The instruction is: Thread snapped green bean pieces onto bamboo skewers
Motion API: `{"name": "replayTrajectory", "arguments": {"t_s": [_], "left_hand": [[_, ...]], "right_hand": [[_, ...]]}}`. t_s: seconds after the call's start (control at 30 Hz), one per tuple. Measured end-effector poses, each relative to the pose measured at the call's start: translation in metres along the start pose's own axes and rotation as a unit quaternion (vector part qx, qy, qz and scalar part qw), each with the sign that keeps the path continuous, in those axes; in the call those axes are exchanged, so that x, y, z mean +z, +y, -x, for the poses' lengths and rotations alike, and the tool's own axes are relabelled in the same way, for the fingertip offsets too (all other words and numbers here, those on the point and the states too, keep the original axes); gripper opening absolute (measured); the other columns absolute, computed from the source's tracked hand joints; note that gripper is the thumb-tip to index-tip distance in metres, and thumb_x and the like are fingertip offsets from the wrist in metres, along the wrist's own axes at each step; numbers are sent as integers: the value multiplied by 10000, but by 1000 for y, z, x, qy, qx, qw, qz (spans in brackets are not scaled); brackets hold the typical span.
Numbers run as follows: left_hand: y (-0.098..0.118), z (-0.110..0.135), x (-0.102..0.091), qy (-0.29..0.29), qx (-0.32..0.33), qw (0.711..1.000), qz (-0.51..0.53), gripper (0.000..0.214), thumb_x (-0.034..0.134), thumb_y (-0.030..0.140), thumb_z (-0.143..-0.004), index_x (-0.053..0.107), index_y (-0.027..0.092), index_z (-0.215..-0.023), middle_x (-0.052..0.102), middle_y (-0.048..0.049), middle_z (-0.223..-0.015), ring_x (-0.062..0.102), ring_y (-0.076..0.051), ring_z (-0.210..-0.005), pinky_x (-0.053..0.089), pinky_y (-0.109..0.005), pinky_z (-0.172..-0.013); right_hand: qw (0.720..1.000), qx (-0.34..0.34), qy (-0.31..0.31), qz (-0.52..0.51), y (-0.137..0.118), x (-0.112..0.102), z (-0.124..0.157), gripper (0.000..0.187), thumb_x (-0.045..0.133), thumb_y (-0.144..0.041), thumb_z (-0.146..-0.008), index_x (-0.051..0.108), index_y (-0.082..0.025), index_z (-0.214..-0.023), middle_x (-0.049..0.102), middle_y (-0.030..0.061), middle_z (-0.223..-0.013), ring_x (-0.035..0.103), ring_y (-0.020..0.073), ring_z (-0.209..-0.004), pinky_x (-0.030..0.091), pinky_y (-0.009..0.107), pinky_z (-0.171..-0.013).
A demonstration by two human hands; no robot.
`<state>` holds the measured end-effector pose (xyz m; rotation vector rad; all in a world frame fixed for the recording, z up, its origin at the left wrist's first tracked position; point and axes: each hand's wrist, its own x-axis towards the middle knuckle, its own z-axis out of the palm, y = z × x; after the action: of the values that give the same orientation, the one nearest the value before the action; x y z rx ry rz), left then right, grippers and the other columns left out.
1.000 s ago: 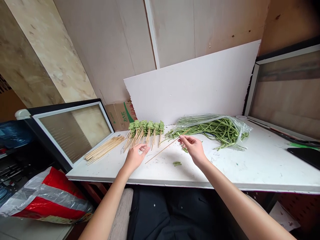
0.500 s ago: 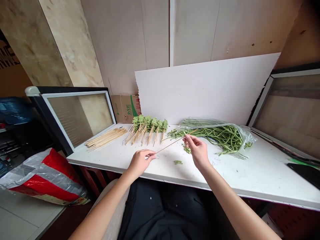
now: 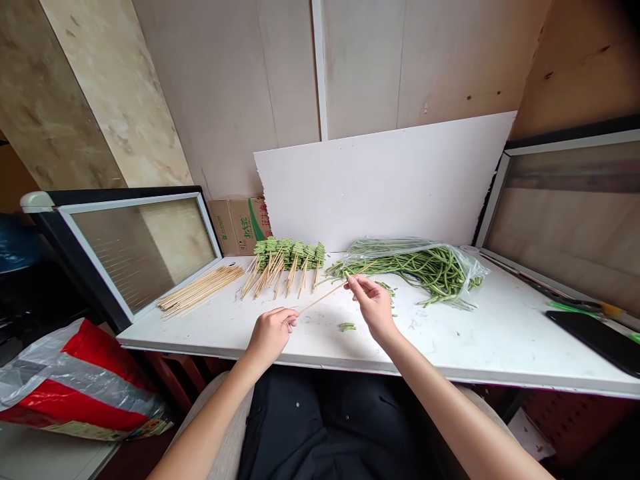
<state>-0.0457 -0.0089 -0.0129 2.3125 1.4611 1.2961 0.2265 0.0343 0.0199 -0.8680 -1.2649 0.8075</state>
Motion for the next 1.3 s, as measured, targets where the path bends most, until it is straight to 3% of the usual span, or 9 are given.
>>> {"name": "replayTrajectory", "arguments": {"t_s": [0.47,0.77,0.83,0.93,1.0,1.07,1.17,1.23,1.3], "left_hand": [[2,1,6,-23,-78,993,85,276,531,235,-940,793,197,-861,711,-38,-692,612,-150,-531,514,-281,-587],[-1,-1,5,-77,-138,981,113,307,493,285,-952,762,177,-851,692,-34,-692,615,-150,-529,491,-281,-567],[-1,-2,2,-79,-141,980,117,306,491,293,-956,749,179,-837,692,-33,-698,617,-148,-530,492,-281,-568],[-7,-5,-5,-56,-137,984,103,295,500,301,-959,741,181,-840,697,-28,-713,623,-145,-535,504,-282,-592],[-13,-7,-10,-32,-138,986,89,279,513,300,-954,744,182,-852,702,-26,-717,637,-149,-546,512,-282,-602],[-19,-9,-15,-14,-140,987,80,269,526,304,-944,747,181,-853,713,-30,-724,654,-158,-560,524,-286,-609],[-24,-11,-20,-1,-138,988,73,269,543,330,-938,748,179,-854,731,-40,-742,676,-172,-576,547,-301,-628],[-24,-11,-21,4,-136,988,73,271,553,346,-936,749,178,-855,740,-46,-749,683,-179,-580,558,-311,-638],[-24,-11,-22,8,-136,988,72,269,558,351,-936,750,178,-861,747,-52,-756,689,-185,-586,563,-316,-641]], "right_hand": [[1000,3,-28,13,-5,6,10,434,705,-659,-886,760,-232,-836,776,98,-918,694,288,-940,522,350,-743],[997,6,-69,14,7,7,8,421,719,-644,-889,768,-232,-822,786,92,-919,720,283,-943,543,348,-761],[996,4,-91,13,10,3,3,404,735,-635,-885,798,-236,-892,800,97,-975,728,287,-982,556,360,-796],[989,-22,-138,46,16,-11,-8,447,762,-577,-890,799,-258,-1200,804,102,-1116,724,283,-1043,561,376,-835],[977,-42,-173,115,21,-24,-15,471,750,-530,-909,770,-268,-1300,806,103,-1121,720,281,-1016,554,378,-813],[950,-39,-226,214,27,-36,-20,350,767,-469,-890,834,-256,-1160,814,112,-1056,716,289,-943,543,376,-777],[881,25,-322,347,34,-46,-22,137,808,-312,-817,875,-231,-906,823,115,-974,719,289,-867,527,354,-745],[848,52,-353,393,36,-47,-21,121,789,-242,-811,876,-226,-893,827,99,-956,726,279,-854,515,337,-737],[835,41,-360,414,36,-45,-19,135,767,-214,-823,876,-229,-901,826,84,-946,726,269,-849,505,330,-743]]}}
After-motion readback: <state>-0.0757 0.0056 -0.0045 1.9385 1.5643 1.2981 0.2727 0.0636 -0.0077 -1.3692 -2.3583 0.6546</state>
